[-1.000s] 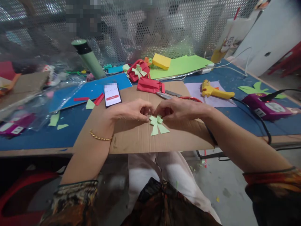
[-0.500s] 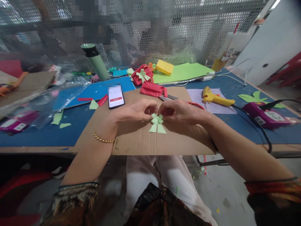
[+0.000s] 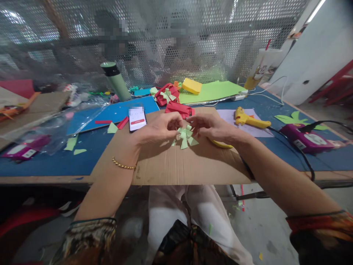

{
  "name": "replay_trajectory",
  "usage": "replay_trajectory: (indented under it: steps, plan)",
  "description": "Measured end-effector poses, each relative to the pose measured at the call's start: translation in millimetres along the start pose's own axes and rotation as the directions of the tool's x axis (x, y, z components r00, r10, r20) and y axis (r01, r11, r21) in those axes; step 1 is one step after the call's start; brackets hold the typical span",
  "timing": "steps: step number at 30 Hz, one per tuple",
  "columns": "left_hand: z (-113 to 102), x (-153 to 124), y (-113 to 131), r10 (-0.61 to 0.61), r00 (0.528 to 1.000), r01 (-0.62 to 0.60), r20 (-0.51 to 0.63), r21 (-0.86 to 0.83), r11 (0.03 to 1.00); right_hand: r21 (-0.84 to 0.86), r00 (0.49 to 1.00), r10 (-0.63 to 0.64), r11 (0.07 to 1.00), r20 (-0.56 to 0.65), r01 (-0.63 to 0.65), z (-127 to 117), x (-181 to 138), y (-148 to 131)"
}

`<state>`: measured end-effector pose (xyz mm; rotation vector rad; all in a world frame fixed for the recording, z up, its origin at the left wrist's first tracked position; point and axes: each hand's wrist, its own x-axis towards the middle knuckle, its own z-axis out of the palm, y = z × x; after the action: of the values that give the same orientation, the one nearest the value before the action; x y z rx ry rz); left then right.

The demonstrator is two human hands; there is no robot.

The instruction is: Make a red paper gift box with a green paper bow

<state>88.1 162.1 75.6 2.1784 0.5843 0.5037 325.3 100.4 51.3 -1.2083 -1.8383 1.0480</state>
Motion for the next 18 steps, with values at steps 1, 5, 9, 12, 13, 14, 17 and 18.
replay_trajectory:
  steps: [1, 5, 9, 12, 13, 14, 17, 18]
  plan:
    - [0, 0, 0, 0.004, 1.0, -0.004, -0.011, -0.003, 1.0, 0.028, 1.0, 0.025, 0.999, 0.005, -0.025, 0, 0, -1]
    - [0, -1, -2, -0.003, 0.998, 0.004, -0.065, 0.019, 1.0, -0.04, 0.999, 0.028, 0.999, 0.042, -0.026, 2, -1, -2]
    - [-5, 1, -9, -0.067, 0.997, 0.068, -0.033, 0.044, 0.997, -0.143, 0.996, 0.057, 0.989, 0.072, -0.046, 5, -3, -1]
    - [-8, 3, -16, -0.139, 0.989, 0.136, 0.05, 0.044, 0.99, -0.249, 0.998, 0.055, 0.967, 0.016, -0.049, 4, -2, -2]
    - [-8, 3, -19, -0.153, 0.986, 0.151, 0.069, 0.044, 0.988, -0.296, 0.999, 0.03, 0.954, -0.024, -0.035, 3, -1, -3]
    - [-9, 3, -22, -0.163, 0.984, 0.16, 0.078, 0.046, 0.986, -0.338, 0.997, -0.005, 0.941, -0.072, -0.02, 1, 0, -3]
    - [-12, 5, -31, -0.196, 0.98, 0.197, -0.026, 0.082, 0.977, -0.418, 0.969, -0.09, 0.908, -0.23, -0.015, -6, 5, -4]
    - [-14, 7, -34, -0.219, 0.969, 0.231, -0.111, 0.105, 0.967, -0.434, 0.954, -0.098, 0.9, -0.285, -0.037, -9, 7, -3]
